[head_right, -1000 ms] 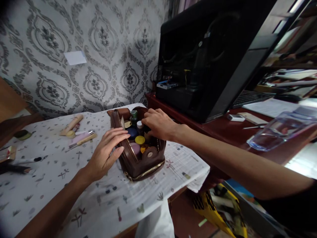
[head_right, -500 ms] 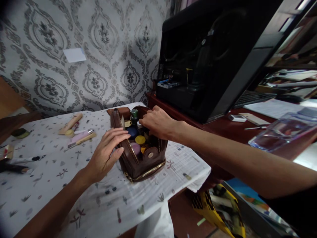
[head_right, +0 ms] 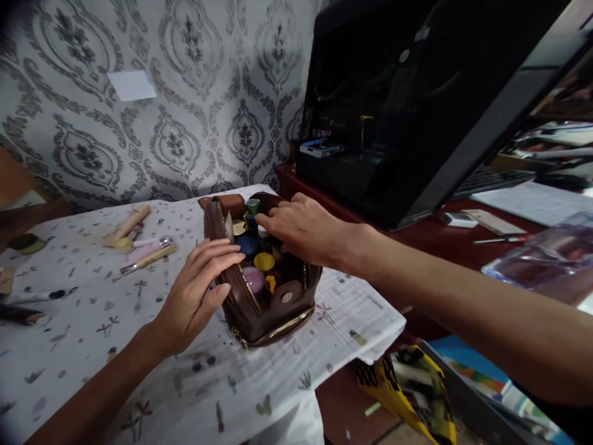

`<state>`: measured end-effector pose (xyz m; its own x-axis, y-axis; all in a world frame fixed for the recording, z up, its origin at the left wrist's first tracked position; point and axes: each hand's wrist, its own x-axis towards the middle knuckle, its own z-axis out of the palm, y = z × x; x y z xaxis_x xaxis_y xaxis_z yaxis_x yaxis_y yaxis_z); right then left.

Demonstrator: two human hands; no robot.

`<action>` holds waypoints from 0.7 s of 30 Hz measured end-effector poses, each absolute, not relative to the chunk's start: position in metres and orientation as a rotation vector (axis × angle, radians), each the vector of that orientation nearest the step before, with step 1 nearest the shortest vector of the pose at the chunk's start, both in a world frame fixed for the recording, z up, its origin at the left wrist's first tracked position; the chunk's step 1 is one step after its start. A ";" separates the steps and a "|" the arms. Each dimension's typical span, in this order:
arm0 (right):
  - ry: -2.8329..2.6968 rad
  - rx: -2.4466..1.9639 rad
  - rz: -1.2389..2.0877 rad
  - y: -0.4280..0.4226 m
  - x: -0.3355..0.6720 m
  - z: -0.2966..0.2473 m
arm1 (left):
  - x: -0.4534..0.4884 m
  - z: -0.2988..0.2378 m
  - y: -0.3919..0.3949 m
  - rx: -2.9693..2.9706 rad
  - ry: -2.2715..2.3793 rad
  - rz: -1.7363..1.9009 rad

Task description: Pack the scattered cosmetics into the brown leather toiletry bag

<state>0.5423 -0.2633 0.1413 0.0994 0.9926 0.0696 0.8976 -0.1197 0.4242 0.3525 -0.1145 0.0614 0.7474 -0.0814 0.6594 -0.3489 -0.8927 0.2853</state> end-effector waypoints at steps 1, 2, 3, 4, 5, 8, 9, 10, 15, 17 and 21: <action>1.903 2.105 0.531 -0.265 0.543 0.142 | 0.353 0.061 -0.114 2.553 -0.331 0.939; 1.938 2.101 0.558 -0.266 0.544 0.142 | 0.353 0.061 -0.114 2.550 -0.332 0.940; 1.982 2.089 0.572 -0.267 0.545 0.142 | 0.353 0.061 -0.115 2.547 -0.334 0.943; 2.030 2.067 0.569 -0.268 0.545 0.142 | 0.353 0.060 -0.115 2.544 -0.332 0.943; 2.075 2.037 0.553 -0.269 0.546 0.141 | 0.354 0.060 -0.115 2.542 -0.333 0.943; 2.132 1.958 0.482 -0.272 0.549 0.136 | 0.354 0.060 -0.116 2.534 -0.334 0.948; 2.128 1.949 0.462 -0.272 0.550 0.134 | 0.354 0.059 -0.116 2.531 -0.330 0.950; 2.123 1.949 0.446 -0.273 0.551 0.133 | 0.354 0.059 -0.116 2.528 -0.323 0.952; 2.168 1.980 0.405 -0.275 0.558 0.130 | 0.354 0.057 -0.117 2.519 -0.290 0.937; 2.200 1.998 0.406 -0.277 0.558 0.132 | 0.353 0.056 -0.117 2.520 -0.282 0.929; 2.220 2.067 0.424 -0.290 0.547 0.131 | 0.353 0.055 -0.117 2.521 -0.273 0.923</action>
<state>0.5468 -0.2902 0.1307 -0.0874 0.9877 0.1293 0.9659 0.0522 0.2536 0.3527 -0.1173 0.0550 0.7579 -0.0333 0.6515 -0.3269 -0.8837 0.3351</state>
